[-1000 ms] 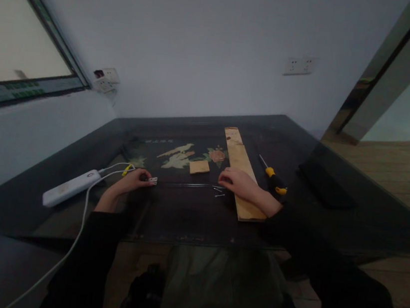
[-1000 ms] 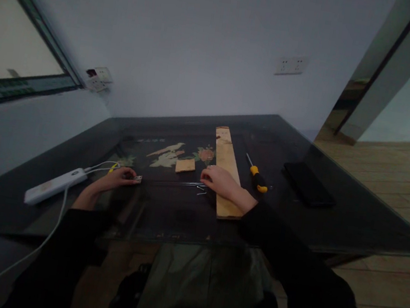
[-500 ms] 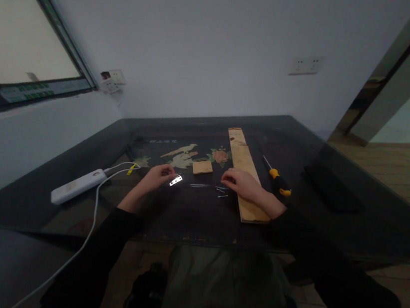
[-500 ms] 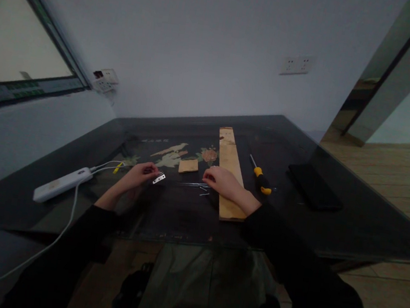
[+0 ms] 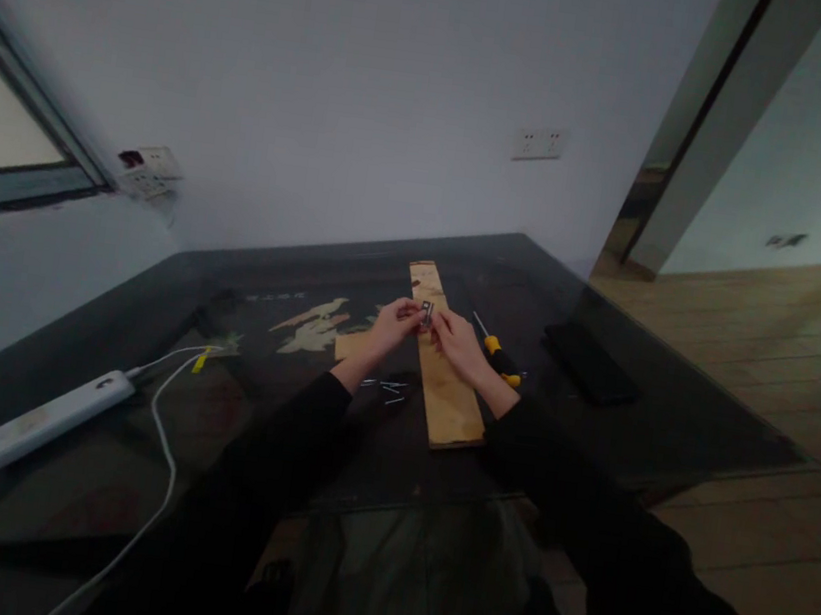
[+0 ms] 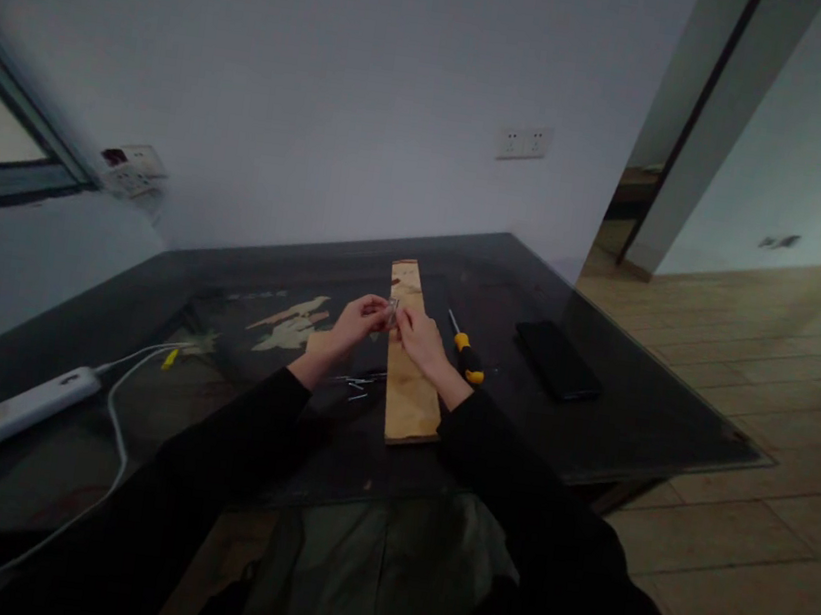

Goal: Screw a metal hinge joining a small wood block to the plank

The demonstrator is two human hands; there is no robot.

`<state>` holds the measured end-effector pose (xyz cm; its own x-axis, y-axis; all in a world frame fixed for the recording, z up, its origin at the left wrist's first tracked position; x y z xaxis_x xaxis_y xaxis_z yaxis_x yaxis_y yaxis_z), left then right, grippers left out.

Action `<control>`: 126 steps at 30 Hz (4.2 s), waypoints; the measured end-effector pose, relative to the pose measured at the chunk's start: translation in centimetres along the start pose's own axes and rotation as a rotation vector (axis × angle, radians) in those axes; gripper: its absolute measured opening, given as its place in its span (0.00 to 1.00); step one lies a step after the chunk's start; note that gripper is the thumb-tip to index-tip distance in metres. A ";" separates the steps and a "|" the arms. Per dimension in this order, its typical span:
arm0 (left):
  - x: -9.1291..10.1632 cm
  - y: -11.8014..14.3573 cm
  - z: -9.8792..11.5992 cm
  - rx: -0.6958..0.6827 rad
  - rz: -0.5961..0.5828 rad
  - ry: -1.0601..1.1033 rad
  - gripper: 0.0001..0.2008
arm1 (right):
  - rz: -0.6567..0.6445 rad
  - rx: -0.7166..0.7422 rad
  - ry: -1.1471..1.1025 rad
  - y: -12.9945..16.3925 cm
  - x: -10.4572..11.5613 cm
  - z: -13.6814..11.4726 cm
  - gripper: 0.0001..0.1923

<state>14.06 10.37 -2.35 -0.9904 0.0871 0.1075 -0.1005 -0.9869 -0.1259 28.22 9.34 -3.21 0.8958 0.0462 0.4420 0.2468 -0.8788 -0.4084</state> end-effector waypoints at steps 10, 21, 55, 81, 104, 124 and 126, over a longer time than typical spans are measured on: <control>2.3 4.9 -3.4 0.072 0.070 -0.010 0.12 | -0.231 0.186 0.038 1.0 -2.1 -1.9 0.12; 3.2 7.0 -1.5 -0.057 0.057 -0.159 0.07 | -0.299 0.210 0.030 2.1 -3.2 -2.5 0.14; 2.9 7.0 -1.8 0.024 0.112 0.171 0.17 | -0.150 0.272 -0.255 2.1 -3.1 -2.2 0.16; 2.9 7.2 -1.1 -0.060 0.163 -0.068 0.09 | -0.139 0.290 0.037 2.1 -2.3 -2.3 0.15; 2.4 7.3 -1.4 0.062 0.063 0.215 0.15 | -0.240 0.224 -0.344 2.2 -2.8 -2.4 0.21; 2.7 6.9 -2.0 0.098 0.074 0.191 0.17 | -0.168 0.157 -0.238 1.9 -2.6 -1.5 0.19; 2.8 6.9 -2.0 0.099 0.087 0.186 0.18 | -0.170 0.141 -0.235 2.0 -2.6 -1.5 0.18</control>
<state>10.41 4.06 -4.94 -0.9963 0.0156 -0.0845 -0.0133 -0.9995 -0.0279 25.80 6.73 -4.00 0.8940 0.3096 0.3239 0.4346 -0.7752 -0.4585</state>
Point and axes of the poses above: each hand's wrist, its own y-axis away from the middle knuckle, its own x-axis out of the back of the hand, z = x × y, the point moved 4 cm from there along -y, towards the middle knuckle, and after that the axes turned 7 degrees about x, right-handed, at the moved point
